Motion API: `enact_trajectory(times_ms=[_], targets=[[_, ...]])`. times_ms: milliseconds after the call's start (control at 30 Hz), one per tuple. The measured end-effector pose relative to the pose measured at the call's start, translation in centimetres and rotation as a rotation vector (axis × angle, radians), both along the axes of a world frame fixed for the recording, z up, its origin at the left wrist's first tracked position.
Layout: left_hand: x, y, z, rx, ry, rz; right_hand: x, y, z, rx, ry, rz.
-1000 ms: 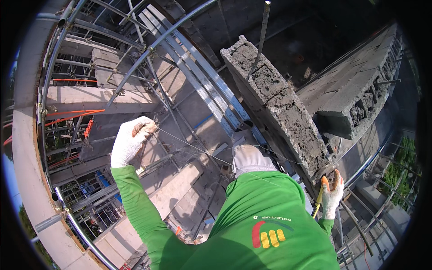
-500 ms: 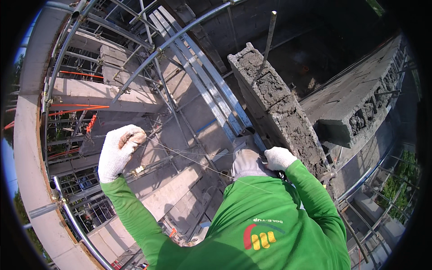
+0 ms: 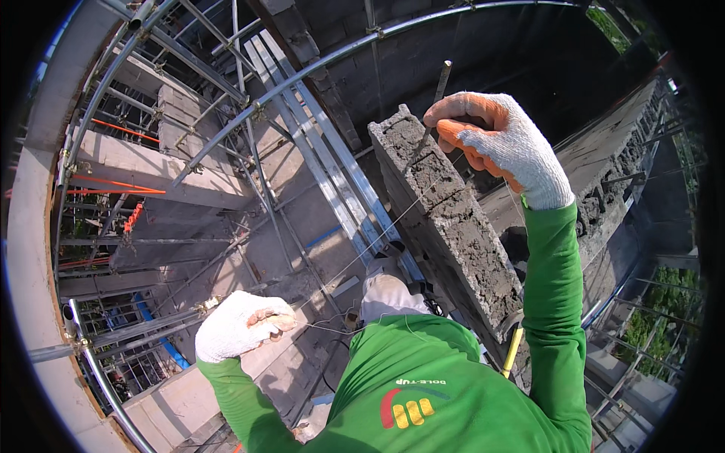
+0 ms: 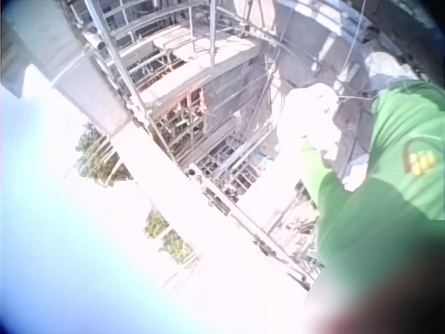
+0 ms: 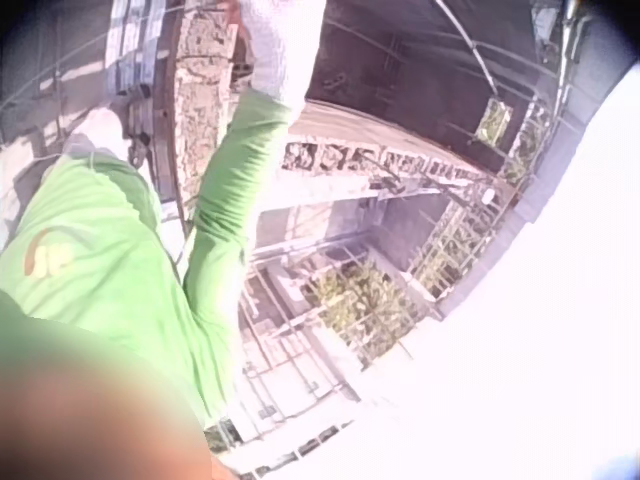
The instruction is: The person lays concrete blocks on a wall, applies mortar with a trowel, and uses a hammer to tap blocks into alignment. The person also uses a string line to check alignment and adjusts blocks as needed.
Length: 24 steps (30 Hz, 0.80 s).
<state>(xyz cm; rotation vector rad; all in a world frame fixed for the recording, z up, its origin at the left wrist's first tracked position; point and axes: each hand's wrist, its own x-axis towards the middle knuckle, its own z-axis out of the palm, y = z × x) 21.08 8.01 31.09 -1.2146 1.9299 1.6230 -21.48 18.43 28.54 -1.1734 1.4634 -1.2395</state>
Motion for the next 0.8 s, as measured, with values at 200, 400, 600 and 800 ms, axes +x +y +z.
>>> enact_trajectory(times_ms=[200, 400, 600, 800], targets=[[0.0, 2.3, 2.2, 0.005, 0.268, -0.156, -1.5, -5.7, 3.0, 0.127, 0.419, 0.387], [1.4, 4.6, 2.9, -0.035, 0.450, -0.142, -3.4, -7.4, 5.8, 0.474, 0.737, 0.279], [-0.8, 6.0, -3.0, 0.117, 0.291, -0.147, -2.7, -7.7, 4.0, 0.334, 0.755, 0.097], [-5.3, 6.5, -17.2, -0.250, 0.275, -0.040, -4.9, -1.3, 3.2, 0.123, 1.064, -0.105]])
